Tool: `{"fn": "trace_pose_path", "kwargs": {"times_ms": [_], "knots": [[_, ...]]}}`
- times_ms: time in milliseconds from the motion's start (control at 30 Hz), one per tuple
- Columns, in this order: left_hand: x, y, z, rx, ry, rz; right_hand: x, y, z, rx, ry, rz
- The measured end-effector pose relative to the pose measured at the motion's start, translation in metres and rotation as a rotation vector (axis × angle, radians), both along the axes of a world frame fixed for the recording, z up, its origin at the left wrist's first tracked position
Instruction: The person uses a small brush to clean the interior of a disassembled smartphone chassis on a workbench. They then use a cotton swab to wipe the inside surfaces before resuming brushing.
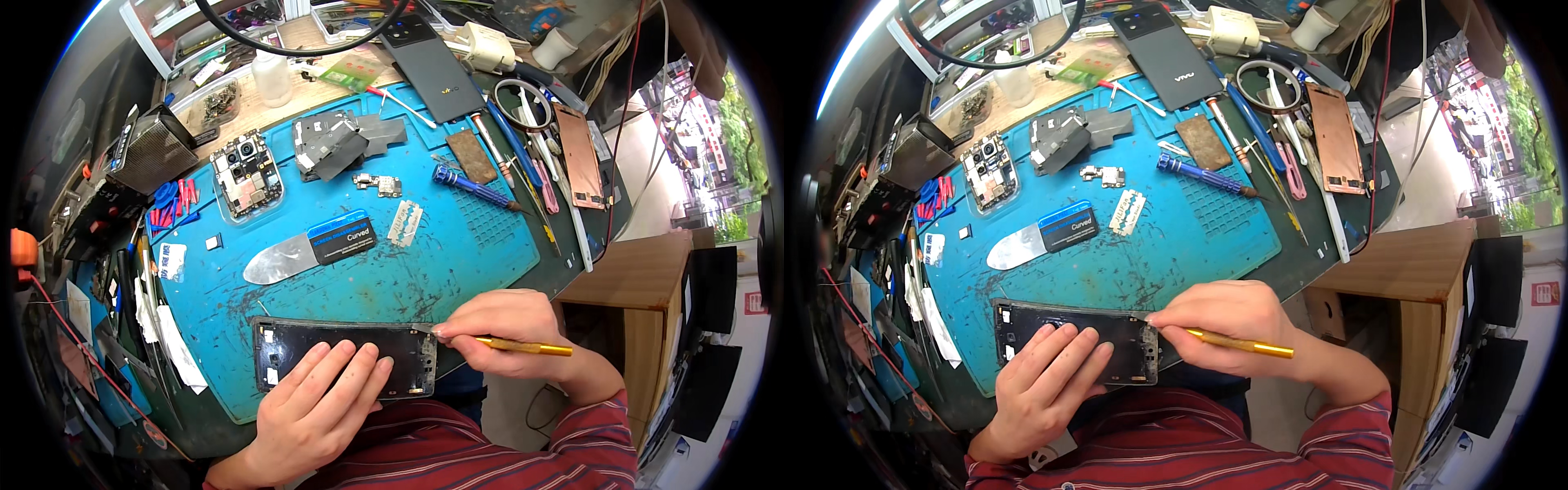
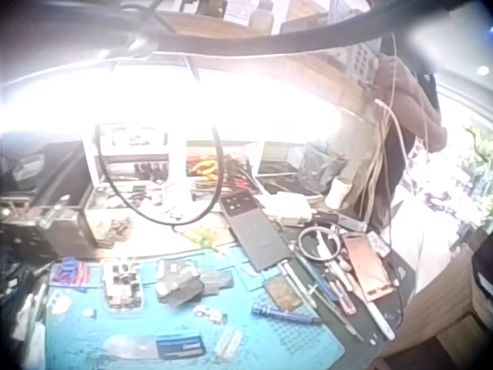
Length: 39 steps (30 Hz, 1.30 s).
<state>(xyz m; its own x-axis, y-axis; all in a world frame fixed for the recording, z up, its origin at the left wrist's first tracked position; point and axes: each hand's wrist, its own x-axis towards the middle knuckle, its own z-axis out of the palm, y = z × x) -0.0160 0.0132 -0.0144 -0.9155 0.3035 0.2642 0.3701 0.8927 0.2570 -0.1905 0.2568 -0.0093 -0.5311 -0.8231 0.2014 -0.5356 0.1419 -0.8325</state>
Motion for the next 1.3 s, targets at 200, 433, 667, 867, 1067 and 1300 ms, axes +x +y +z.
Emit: {"fn": "trace_pose_path", "kwargs": {"times_ms": [200,433,667,867,1067,1300], "knots": [[0.001,-0.001,0.000,0.013,0.002,0.000,0.002,0.002,0.002,0.020,-0.121,-0.034],[0.002,-0.002,0.000,0.022,-0.004,0.005,0.001,-0.004,0.007,0.077,-0.170,-0.033],[0.002,-0.001,-0.001,0.045,-0.022,-0.001,0.005,-0.004,0.007,0.070,-0.188,-0.065],[0.001,-0.001,0.000,0.031,-0.014,0.002,-0.003,-0.012,0.003,-0.017,-0.179,0.046],[-0.002,-0.001,-0.001,0.046,-0.020,-0.007,-0.007,0.020,-0.006,-0.041,-0.064,0.011],[0.000,-0.001,0.000,0.032,-0.033,0.000,-0.009,0.020,-0.010,-0.064,-0.032,0.036]]}}
